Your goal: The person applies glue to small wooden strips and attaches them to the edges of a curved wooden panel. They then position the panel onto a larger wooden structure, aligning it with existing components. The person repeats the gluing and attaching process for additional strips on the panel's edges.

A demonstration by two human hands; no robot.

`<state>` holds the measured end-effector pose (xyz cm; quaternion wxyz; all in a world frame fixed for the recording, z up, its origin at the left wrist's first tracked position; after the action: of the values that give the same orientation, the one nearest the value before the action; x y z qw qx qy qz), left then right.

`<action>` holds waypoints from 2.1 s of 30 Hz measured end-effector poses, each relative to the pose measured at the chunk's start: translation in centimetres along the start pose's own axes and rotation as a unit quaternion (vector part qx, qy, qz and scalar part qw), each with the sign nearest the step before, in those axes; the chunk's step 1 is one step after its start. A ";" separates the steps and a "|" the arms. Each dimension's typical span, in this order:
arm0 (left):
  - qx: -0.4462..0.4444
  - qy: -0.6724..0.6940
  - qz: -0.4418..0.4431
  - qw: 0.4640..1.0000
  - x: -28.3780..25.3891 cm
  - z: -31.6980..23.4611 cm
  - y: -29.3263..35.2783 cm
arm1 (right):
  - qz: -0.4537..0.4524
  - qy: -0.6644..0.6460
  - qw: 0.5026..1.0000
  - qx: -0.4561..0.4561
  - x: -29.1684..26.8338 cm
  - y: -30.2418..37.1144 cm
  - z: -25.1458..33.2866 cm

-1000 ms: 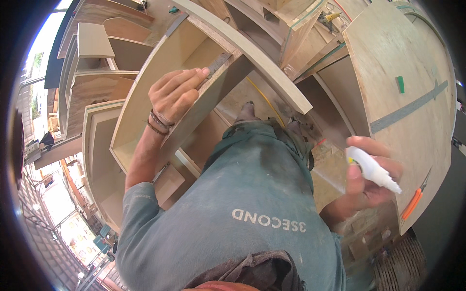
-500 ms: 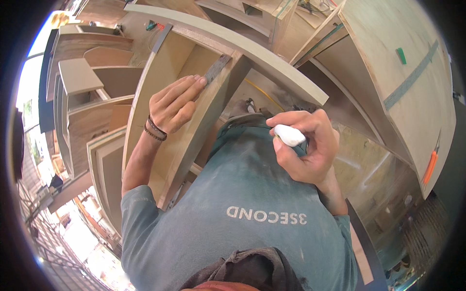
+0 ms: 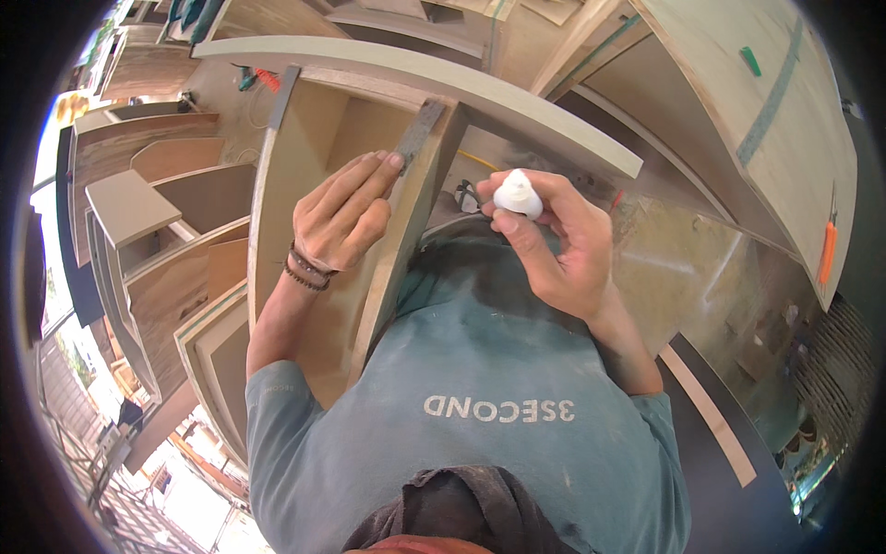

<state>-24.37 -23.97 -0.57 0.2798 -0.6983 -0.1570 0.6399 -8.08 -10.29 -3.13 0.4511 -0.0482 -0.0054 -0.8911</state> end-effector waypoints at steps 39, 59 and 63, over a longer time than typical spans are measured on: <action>-0.009 -0.005 0.042 0.999 0.6 -1.0 -0.9 | 0.084 0.193 0.967 -0.142 2.6 -3.6 -1.4; -0.019 0.025 0.031 0.999 0.7 -0.3 -0.2 | 0.090 0.189 0.967 -0.146 2.8 -3.5 -1.2; -0.021 0.030 0.029 0.999 0.7 -0.2 -0.2 | 0.089 0.192 0.967 -0.140 2.9 -3.5 -1.2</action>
<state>-24.09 -23.43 -1.02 0.2510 -0.7268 -0.1414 0.6235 -12.73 -10.57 -3.93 0.5103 0.0612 0.2105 -0.8316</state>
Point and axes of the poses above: each hand's wrist, its own y-axis away from the middle knuckle, its own x-axis out of the palm, z = x × y, the point moved 7 cm from there along -y, towards the middle knuckle, and after that the axes turned 5 degrees about -y, right-handed, at the moved point
